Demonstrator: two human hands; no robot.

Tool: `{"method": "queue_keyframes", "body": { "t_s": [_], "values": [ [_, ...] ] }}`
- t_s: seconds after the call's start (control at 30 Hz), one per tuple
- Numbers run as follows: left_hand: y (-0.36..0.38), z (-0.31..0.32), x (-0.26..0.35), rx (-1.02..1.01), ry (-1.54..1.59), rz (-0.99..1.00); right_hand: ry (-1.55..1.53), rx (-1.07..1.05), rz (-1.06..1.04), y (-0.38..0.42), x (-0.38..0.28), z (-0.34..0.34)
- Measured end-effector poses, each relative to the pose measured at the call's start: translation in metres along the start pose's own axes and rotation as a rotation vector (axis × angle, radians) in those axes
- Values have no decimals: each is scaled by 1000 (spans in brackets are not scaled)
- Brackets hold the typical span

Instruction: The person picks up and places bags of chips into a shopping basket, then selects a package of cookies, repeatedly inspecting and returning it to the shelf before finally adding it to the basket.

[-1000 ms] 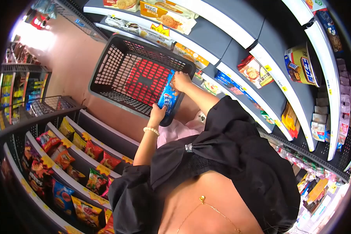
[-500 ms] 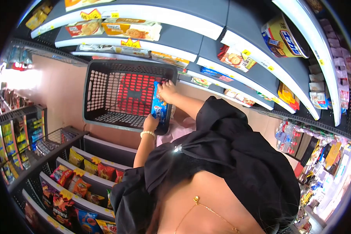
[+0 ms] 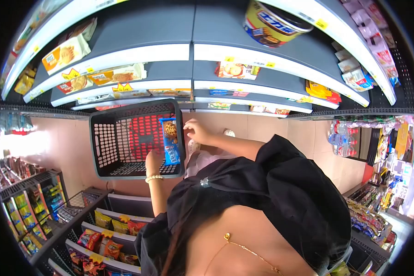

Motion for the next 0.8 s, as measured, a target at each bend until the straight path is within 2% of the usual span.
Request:
{"method": "queue_keyframes", "body": {
  "t_s": [0.03,0.13,0.23,0.3,0.37,0.43,0.5,0.57,0.63,0.7,0.77,0.8],
  "values": [
    [-2,-11,11,17,-5,4,-61,8,49,2,-1,-15],
    [-10,-30,54,-111,32,-32,-178,193,-13,5,-17,-76],
    [-8,-58,127,-216,26,235,-234,202,12,8,-47,-135],
    [12,-91,193,-316,141,353,-281,210,31,11,-78,-172],
    [34,-125,259,-364,222,508,-265,202,-58,16,-122,-209],
    [56,-160,317,-363,262,689,-106,190,-218,22,-172,-247],
    [86,-195,370,-386,366,969,-47,264,-286,39,-227,-288],
    [112,-231,411,-506,451,1055,251,382,-579,60,-288,-335],
    [130,-266,448,-431,529,1208,247,516,-673,72,-325,-375],
    [143,-293,486,-265,541,1266,465,684,-756,70,-360,-415],
    [148,-317,526,-95,630,1310,518,732,-812,46,-377,-453],
    [141,-325,548,0,620,1346,603,720,-756,28,-379,-471]
  ]
}}
Point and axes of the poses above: each hand's wrist, its own y-axis away from the middle knuckle, its own z-axis out of the palm, x = y × z, the point moved 7 cm from there along -y, towards the middle knuckle, and after that the axes turned 10 degrees about -z, right-handed, at the moved point
